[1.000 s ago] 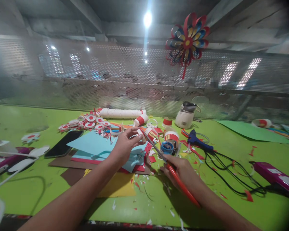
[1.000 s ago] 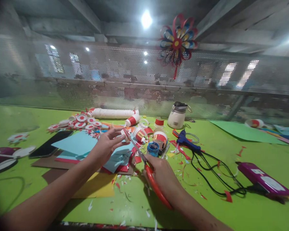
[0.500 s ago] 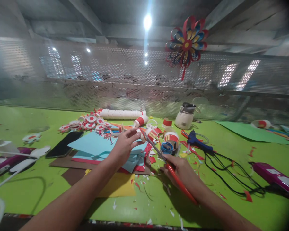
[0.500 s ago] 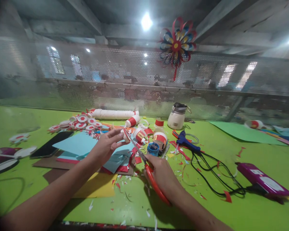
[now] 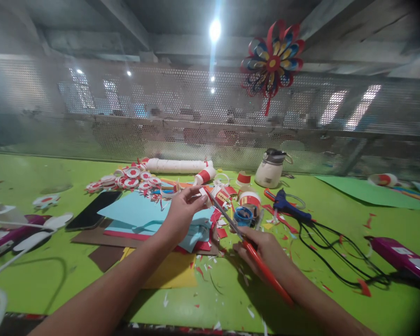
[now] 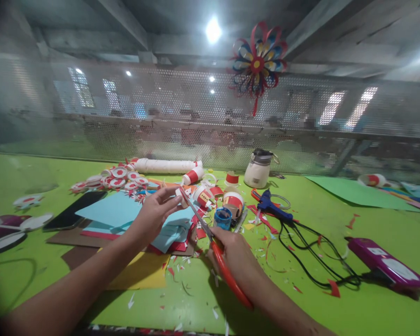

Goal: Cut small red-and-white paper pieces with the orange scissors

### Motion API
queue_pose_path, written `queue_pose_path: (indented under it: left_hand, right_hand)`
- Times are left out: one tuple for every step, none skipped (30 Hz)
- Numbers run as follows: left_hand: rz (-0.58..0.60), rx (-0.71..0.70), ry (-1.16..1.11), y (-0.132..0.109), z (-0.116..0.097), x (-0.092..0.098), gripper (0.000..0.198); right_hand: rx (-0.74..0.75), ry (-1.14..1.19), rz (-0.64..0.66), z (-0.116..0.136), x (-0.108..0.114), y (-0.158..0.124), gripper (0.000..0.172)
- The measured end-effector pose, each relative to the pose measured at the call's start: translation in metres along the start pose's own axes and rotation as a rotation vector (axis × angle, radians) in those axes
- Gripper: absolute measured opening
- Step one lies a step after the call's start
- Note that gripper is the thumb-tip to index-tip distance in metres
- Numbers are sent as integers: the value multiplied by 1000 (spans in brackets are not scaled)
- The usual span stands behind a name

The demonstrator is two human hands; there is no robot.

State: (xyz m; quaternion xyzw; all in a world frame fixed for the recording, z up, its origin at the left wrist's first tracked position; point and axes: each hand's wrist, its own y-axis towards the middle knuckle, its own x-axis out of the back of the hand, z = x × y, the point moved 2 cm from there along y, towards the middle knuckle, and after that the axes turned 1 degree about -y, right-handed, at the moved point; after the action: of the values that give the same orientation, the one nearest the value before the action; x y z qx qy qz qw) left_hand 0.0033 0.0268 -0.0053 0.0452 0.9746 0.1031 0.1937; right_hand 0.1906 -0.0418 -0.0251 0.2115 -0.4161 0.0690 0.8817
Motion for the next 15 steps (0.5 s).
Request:
queue_pose_path:
  left_hand:
    - [0, -1, 4, 0, 0, 0, 34]
    - [1, -4, 8, -1, 0, -1, 34]
    - [2, -9, 12, -1, 0, -1, 34]
    - [3, -13, 18, -1, 0, -1, 34]
    - [3, -17, 24, -2, 0, -1, 34]
    - [4, -21, 29, -2, 0, -1, 33]
    - [6, -25, 32, -2, 0, -1, 33]
    - [9, -29, 30, -3, 0, -1, 33]
    - [12, -32, 25, -3, 0, -1, 32]
    - [14, -34, 18, -3, 0, -1, 32]
    - [14, -35, 9, -3, 0, -1, 31]
    - [13, -32, 2, -3, 0, -1, 31]
    - [10, -26, -4, -3, -1, -2, 31]
    - [7, -18, -11, -3, -1, -2, 31]
    - [5, -9, -20, -3, -1, -2, 31]
  right_hand:
    - [9, -1, -7, -1, 0, 0, 26]
    - [18, -1, -13, -1, -1, 0, 26]
    - [22, 2, -20, -1, -1, 1, 25]
    - [21, 9, -23, -1, -1, 1, 22]
    - [16, 20, -21, 0, -1, 1, 19]
    - [10, 31, -15, 1, -1, 1, 17]
    - [4, 41, -8, 3, -1, 1, 16]
    - [-2, 49, -3, 5, 0, 1, 17]
    - [-3, 53, 2, 7, 1, 1, 18]
    - [-2, 51, 4, 9, 2, 0, 19]
    - [-2, 45, 5, 11, 3, 0, 20]
    - [-4, 37, 4, 12, 4, 0, 21]
    - [-7, 27, 2, 13, 4, 0, 21]
    - [-10, 17, 1, 12, 5, 0, 20]
    - [-12, 9, 0, 12, 4, 0, 20]
